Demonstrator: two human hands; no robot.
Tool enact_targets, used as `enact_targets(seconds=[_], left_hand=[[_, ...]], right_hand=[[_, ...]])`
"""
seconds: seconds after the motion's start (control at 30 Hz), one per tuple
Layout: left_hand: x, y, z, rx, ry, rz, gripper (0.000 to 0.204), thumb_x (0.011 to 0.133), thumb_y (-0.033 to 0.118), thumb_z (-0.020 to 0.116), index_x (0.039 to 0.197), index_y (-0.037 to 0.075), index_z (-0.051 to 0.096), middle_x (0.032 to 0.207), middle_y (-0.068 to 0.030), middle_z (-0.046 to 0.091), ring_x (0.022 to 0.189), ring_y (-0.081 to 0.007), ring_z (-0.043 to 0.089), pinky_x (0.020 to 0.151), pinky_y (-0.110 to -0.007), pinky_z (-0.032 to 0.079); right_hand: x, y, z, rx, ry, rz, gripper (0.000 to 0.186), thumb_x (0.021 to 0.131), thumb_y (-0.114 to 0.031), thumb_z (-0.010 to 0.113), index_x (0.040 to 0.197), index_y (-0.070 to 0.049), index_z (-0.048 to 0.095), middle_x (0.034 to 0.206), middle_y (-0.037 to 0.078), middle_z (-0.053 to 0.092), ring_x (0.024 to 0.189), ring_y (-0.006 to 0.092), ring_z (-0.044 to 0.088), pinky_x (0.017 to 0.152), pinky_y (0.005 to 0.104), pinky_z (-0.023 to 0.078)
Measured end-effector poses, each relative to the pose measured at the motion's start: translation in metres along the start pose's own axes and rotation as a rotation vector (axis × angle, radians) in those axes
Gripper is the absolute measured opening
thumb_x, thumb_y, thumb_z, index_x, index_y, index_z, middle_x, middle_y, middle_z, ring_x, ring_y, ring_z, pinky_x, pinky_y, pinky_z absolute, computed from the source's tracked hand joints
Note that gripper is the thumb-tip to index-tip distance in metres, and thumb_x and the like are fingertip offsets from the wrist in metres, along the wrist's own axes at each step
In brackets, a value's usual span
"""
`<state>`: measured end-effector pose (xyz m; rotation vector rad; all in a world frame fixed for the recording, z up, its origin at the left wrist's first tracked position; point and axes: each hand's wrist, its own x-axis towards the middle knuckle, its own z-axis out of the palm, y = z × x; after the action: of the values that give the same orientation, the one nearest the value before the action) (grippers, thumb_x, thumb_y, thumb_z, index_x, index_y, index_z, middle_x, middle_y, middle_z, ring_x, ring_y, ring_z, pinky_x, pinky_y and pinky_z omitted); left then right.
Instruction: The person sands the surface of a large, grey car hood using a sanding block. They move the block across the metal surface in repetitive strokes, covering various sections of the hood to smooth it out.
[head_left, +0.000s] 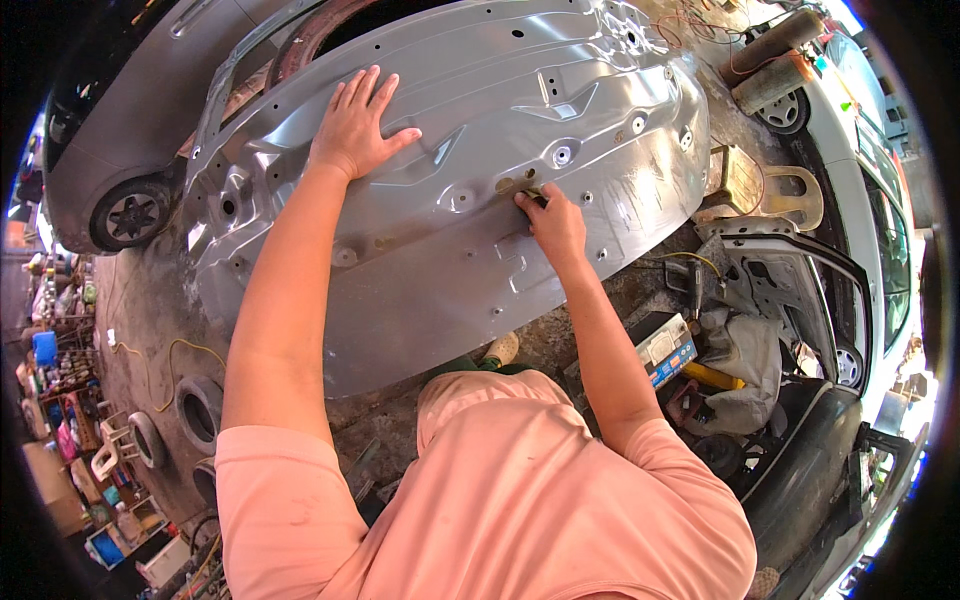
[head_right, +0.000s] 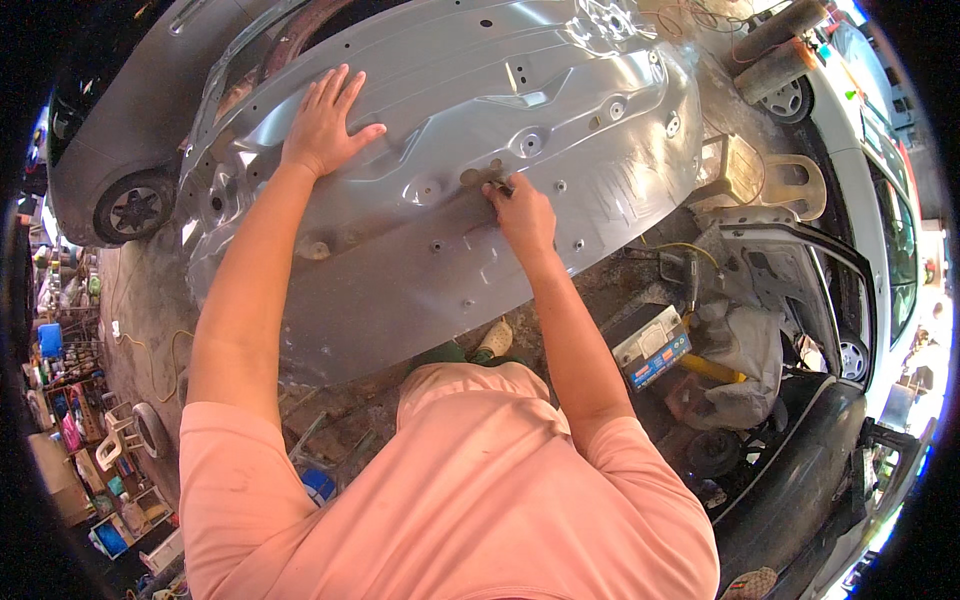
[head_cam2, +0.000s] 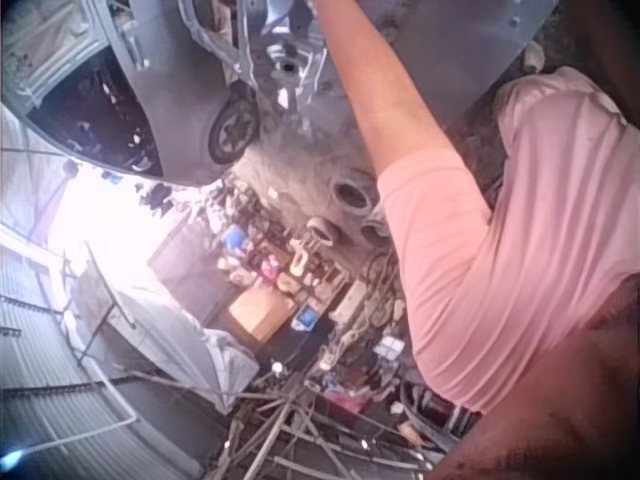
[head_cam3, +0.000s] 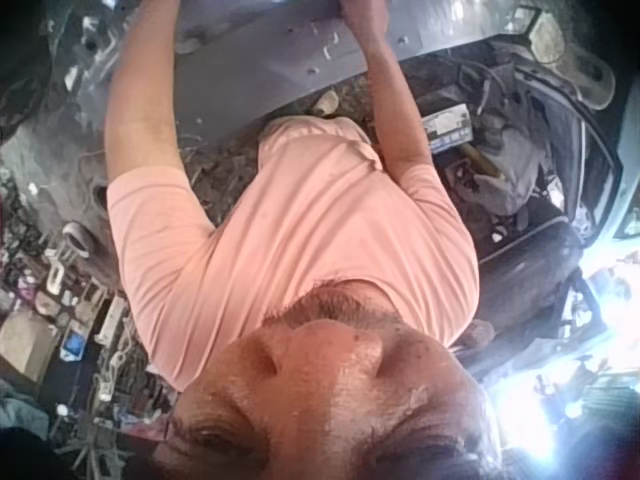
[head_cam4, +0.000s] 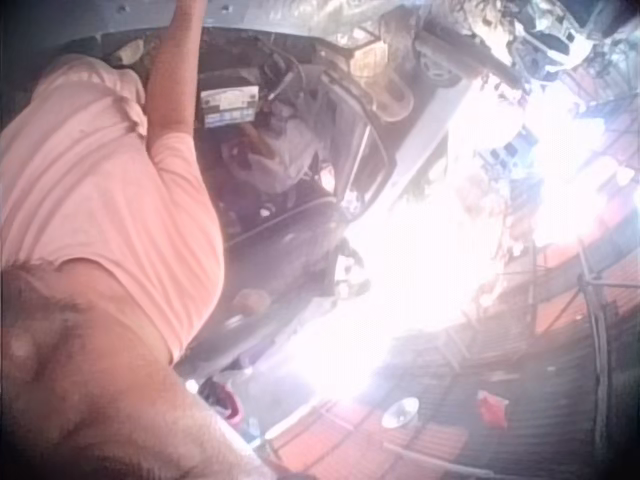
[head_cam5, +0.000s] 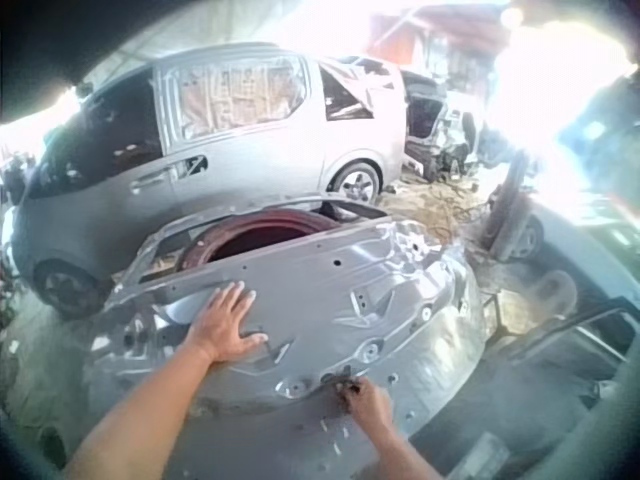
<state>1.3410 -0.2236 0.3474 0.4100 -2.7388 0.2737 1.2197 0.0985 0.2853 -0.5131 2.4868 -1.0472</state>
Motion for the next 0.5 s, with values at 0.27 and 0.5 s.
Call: enact_targets(seconds=[0.27, 0.5], left_hand=[[0.002, -0.001, 0.004, -0.007, 0.023, 0.028, 0.093, 0.093, 0.074, 0.058, 0.163, 0.017, 0.036, 0.167, -0.0153, 0.035, 0.155, -0.0339, 0.033, 0.129, -0.05, 0.026], [0.001, 0.0, 0.001, -0.005, 0.004, 0.013, 0.091, 0.094, 0.072, 0.059, 0.163, 0.016, 0.037, 0.167, -0.0156, 0.036, 0.155, -0.0337, 0.032, 0.128, -0.05, 0.027]], right_hand=[[-0.043, -0.041, 0.044, -0.368, -0.204, -0.424, 0.036, 0.095, -0.046, 0.072, 0.103, -0.011, 0.065, 0.084, 0.018, 0.074, 0.085, 0.0421, 0.072, 0.074, 0.0542, 0.055], [-0.026, -0.031, 0.013, -0.349, -0.205, -0.321, 0.038, 0.095, -0.046, 0.071, 0.104, -0.01, 0.064, 0.088, 0.017, 0.075, 0.087, 0.042, 0.073, 0.074, 0.0549, 0.056]])
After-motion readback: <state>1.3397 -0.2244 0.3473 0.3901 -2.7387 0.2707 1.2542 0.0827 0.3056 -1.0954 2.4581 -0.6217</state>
